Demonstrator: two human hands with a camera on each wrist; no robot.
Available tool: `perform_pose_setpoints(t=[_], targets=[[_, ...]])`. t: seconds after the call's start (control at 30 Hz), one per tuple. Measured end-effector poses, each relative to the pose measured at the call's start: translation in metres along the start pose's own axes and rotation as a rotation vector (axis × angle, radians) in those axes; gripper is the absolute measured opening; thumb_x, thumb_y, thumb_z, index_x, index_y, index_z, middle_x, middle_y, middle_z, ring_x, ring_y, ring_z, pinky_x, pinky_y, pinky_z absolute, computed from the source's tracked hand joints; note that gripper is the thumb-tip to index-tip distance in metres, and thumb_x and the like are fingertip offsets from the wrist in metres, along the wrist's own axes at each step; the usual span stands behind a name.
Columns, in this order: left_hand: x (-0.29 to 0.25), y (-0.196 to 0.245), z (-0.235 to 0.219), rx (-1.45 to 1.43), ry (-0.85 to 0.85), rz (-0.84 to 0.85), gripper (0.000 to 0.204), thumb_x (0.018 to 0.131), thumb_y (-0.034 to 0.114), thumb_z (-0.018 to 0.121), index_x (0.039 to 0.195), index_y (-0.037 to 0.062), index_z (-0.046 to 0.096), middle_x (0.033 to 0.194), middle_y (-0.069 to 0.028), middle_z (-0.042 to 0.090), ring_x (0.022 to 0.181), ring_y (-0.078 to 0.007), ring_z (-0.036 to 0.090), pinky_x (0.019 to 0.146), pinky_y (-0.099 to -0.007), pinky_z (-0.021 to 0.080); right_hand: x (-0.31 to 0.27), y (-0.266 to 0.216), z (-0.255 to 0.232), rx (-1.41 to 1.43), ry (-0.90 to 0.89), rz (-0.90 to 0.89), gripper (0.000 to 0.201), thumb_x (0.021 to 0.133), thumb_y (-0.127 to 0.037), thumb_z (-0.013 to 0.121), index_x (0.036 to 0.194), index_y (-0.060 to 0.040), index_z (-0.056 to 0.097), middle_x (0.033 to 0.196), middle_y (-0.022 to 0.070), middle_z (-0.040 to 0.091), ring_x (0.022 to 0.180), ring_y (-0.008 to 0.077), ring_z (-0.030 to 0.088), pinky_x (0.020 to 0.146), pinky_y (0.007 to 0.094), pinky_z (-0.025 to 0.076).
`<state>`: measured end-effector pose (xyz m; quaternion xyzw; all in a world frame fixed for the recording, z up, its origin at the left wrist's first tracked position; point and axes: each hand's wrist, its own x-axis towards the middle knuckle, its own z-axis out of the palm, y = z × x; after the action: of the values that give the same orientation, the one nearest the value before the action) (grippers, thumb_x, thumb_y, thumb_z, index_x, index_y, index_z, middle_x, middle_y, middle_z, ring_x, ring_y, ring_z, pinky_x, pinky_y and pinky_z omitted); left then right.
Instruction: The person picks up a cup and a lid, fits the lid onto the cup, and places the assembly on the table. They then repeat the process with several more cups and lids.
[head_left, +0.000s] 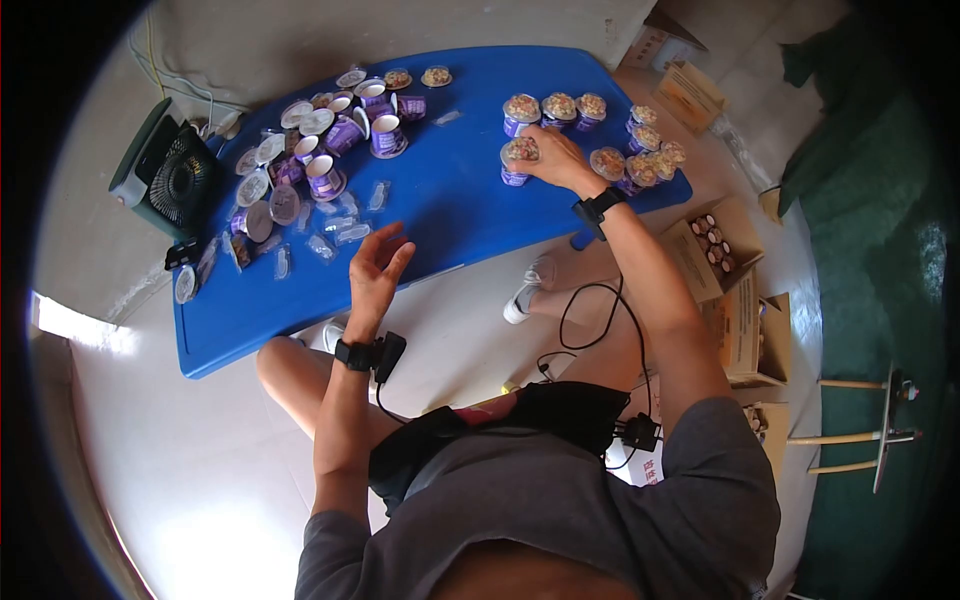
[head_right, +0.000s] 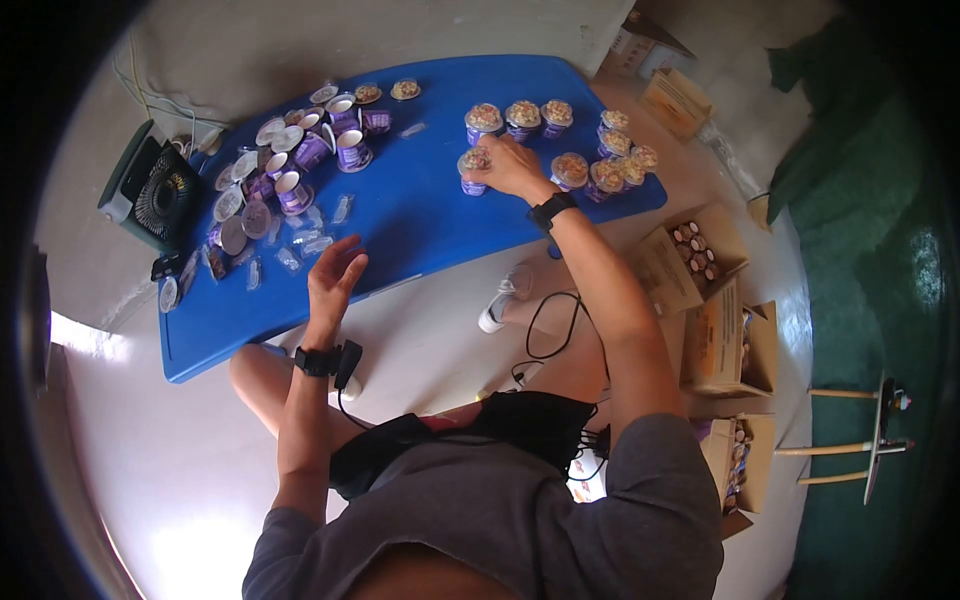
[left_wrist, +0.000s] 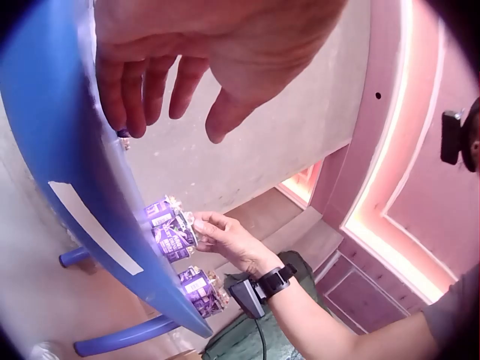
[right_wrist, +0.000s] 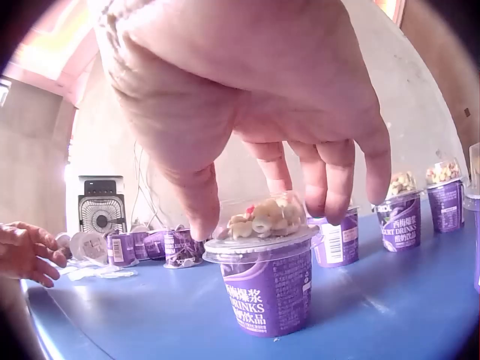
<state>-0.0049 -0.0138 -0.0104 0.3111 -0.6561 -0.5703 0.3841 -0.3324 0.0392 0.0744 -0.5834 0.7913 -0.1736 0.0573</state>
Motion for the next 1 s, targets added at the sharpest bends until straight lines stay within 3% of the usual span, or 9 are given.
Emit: perform_pose_setpoints(t=[0.13, 0.27, 0.33, 0.37, 0.4, 0.63, 0.73, 0.87, 1.0], targets=[[0.0, 0.0, 0.0, -0.022, 0.0, -0.004, 0.041, 0.085, 0.018, 0.07, 0.12, 0.0008, 0.058, 0.106, -0.0127, 0.066, 0.1, -0.0185, 0.063, 0.087, -0.0298, 0.049, 0.003, 0.001, 0.008, 0.084, -0.011, -0.054, 0.075, 0.068, -0.031, 0.08, 0.128, -0.0013, 0.047, 0.118, 0.0212, 0.056, 0.112, 0.0355, 0.055, 0.093, 0.0412, 0.045], [0.0, 0.001, -0.003, -0.024, 0.005, -0.012, 0.035, 0.087, 0.013, 0.068, 0.118, -0.0001, 0.059, 0.112, -0.0091, 0.064, 0.1, -0.0152, 0.061, 0.088, -0.0263, 0.047, 0.007, 0.006, 0.002, 0.06, 0.038, -0.109, 0.071, 0.067, -0.031, 0.08, 0.124, -0.0005, 0.049, 0.116, 0.0209, 0.057, 0.11, 0.0348, 0.056, 0.091, 0.0393, 0.046], [0.0, 0.002, -0.004, -0.02, 0.019, -0.009, 0.034, 0.088, 0.013, 0.067, 0.118, -0.0005, 0.06, 0.112, -0.0089, 0.064, 0.1, -0.0152, 0.061, 0.088, -0.0263, 0.047, 0.014, 0.02, -0.016, 0.213, 0.08, -0.095, 0.067, 0.067, -0.029, 0.08, 0.12, -0.0012, 0.05, 0.113, 0.0179, 0.059, 0.105, 0.03, 0.059, 0.088, 0.0357, 0.047], [0.0, 0.002, -0.004, -0.037, 0.032, 0.024, 0.032, 0.088, 0.014, 0.067, 0.116, 0.0, 0.06, 0.109, -0.0086, 0.065, 0.098, -0.0145, 0.062, 0.087, -0.0261, 0.048, 0.024, 0.035, -0.021, 0.235, 0.235, -0.167, 0.064, 0.067, -0.027, 0.081, 0.116, -0.0001, 0.051, 0.107, 0.0154, 0.061, 0.099, 0.0256, 0.061, 0.084, 0.033, 0.049], [-0.001, 0.002, -0.004, -0.053, 0.045, 0.056, 0.031, 0.088, 0.015, 0.067, 0.115, 0.0005, 0.061, 0.107, -0.0083, 0.066, 0.096, -0.0139, 0.062, 0.085, -0.0258, 0.048, 0.033, 0.047, -0.036, 0.256, 0.302, -0.129, 0.059, 0.064, -0.027, 0.08, 0.109, -0.0005, 0.053, 0.096, 0.0153, 0.061, 0.09, 0.0276, 0.062, 0.079, 0.0368, 0.05], [0.001, 0.001, -0.005, -0.041, 0.087, 0.034, 0.026, 0.089, 0.012, 0.065, 0.112, 0.0, 0.062, 0.107, -0.0068, 0.066, 0.096, -0.0121, 0.062, 0.085, -0.0244, 0.048, 0.092, 0.176, -0.1, -0.206, 0.466, 0.237, 0.073, 0.064, -0.038, 0.08, 0.121, -0.0034, 0.051, 0.117, 0.0171, 0.06, 0.11, 0.0315, 0.057, 0.09, 0.0385, 0.046], [0.003, 0.001, -0.006, -0.034, 0.111, 0.004, 0.024, 0.089, 0.01, 0.065, 0.111, -0.0003, 0.062, 0.107, -0.0066, 0.066, 0.095, -0.012, 0.062, 0.084, -0.0241, 0.048, 0.098, 0.194, -0.104, -0.264, 0.287, 0.4, 0.071, 0.063, -0.037, 0.08, 0.121, -0.0051, 0.053, 0.122, 0.0148, 0.058, 0.115, 0.0309, 0.053, 0.094, 0.0398, 0.044], [0.005, 0.001, -0.005, -0.075, 0.129, -0.012, 0.024, 0.089, 0.008, 0.064, 0.111, 0.0, 0.062, 0.106, -0.0064, 0.066, 0.095, -0.0115, 0.062, 0.084, -0.0237, 0.047, 0.102, 0.196, -0.096, -0.383, 0.108, 0.481, 0.066, 0.061, -0.033, 0.081, 0.117, -0.007, 0.059, 0.121, 0.0147, 0.06, 0.121, 0.0337, 0.049, 0.101, 0.0404, 0.038], [0.005, 0.0, -0.005, -0.077, 0.125, -0.027, 0.024, 0.089, 0.008, 0.064, 0.112, 0.0001, 0.061, 0.104, -0.0062, 0.066, 0.094, -0.0113, 0.061, 0.084, -0.0234, 0.047, 0.104, 0.205, -0.083, -0.408, 0.018, 0.38, 0.065, 0.061, -0.035, 0.08, 0.116, -0.0065, 0.06, 0.121, 0.0157, 0.06, 0.119, 0.0318, 0.051, 0.1, 0.0387, 0.04]])
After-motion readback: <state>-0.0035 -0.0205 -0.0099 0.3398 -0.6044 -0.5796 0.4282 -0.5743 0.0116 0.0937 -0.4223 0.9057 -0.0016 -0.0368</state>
